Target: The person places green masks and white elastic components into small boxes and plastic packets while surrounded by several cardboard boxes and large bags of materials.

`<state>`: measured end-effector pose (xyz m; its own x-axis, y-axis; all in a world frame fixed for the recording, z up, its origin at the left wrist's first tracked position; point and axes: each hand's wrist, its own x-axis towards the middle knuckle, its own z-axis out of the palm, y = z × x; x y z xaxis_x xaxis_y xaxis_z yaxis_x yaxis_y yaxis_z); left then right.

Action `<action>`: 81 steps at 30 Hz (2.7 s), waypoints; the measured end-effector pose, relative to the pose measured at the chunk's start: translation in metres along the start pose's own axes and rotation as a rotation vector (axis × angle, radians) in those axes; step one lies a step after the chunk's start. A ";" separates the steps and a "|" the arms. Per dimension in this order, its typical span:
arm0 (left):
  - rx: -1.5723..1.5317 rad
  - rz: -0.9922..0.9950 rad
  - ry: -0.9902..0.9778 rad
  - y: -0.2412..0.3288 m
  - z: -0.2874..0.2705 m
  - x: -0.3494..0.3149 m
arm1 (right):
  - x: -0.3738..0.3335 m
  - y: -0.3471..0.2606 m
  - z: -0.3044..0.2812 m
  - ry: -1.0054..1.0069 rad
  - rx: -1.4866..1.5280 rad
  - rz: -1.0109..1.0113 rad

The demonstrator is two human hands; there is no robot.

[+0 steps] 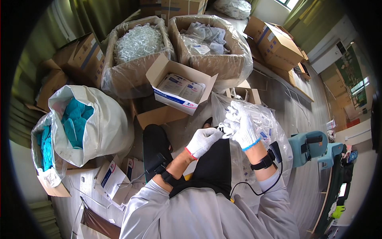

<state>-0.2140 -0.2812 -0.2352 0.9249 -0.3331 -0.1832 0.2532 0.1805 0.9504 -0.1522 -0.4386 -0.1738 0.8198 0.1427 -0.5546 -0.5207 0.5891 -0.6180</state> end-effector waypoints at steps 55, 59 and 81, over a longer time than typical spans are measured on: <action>-1.050 -0.075 0.024 0.085 0.002 -0.028 | -0.085 0.031 0.057 -0.545 0.549 0.205; -1.248 -0.079 0.038 0.086 -0.011 -0.016 | -0.069 0.035 0.067 -0.537 0.636 0.194; -1.166 -0.211 0.965 -0.084 -0.289 0.098 | 0.028 0.085 0.032 -0.471 0.382 0.299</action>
<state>-0.0630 -0.0617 -0.4054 0.5532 0.1824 -0.8128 0.0481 0.9671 0.2497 -0.1660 -0.3594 -0.2236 0.7150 0.6239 -0.3154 -0.6915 0.6976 -0.1875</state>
